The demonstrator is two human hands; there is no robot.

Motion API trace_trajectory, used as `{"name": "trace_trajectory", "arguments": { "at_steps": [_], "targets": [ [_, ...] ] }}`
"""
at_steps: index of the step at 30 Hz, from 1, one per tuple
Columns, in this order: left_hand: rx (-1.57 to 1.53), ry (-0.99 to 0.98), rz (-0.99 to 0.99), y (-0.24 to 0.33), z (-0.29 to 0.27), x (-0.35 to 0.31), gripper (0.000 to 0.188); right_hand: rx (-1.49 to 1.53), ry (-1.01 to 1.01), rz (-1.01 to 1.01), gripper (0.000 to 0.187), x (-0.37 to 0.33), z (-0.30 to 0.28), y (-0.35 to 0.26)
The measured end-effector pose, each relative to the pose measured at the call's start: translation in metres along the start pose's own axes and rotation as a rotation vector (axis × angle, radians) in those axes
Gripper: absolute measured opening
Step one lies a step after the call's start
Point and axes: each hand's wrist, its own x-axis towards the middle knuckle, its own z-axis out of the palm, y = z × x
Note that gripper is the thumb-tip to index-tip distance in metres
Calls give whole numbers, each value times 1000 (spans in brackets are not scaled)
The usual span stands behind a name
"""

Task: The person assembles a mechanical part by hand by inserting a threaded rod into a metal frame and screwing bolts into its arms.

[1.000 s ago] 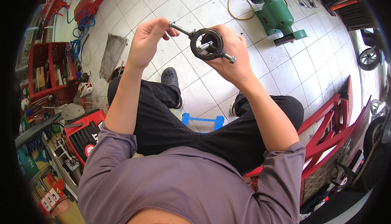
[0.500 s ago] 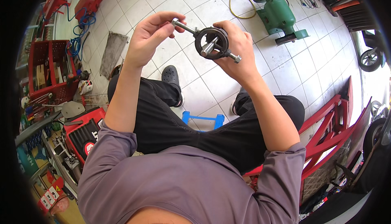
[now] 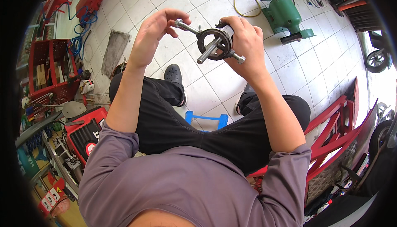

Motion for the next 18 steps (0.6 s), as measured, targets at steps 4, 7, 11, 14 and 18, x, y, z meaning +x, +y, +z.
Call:
{"name": "trace_trajectory", "arguments": {
  "at_steps": [4, 7, 11, 14, 18],
  "targets": [
    [35, -74, 1, 1, 1, -1, 31, -11, 7, -9, 58, 0, 0, 1],
    [-89, -18, 62, 13, 10, -1, 30, -7, 22, -17, 58, 1, -1, 3],
    [36, -55, -97, -2, -5, 1, 35, -13, 15, -42, 58, 1, -3, 4],
    [198, -56, -41, -1, 0, 0, 47, 34, 3, -15, 58, 0, -3, 3],
    [22, 10, 72, 2, 9, -2, 52, 66, 3, 14, 58, 1, -4, 7]
  ]
}}
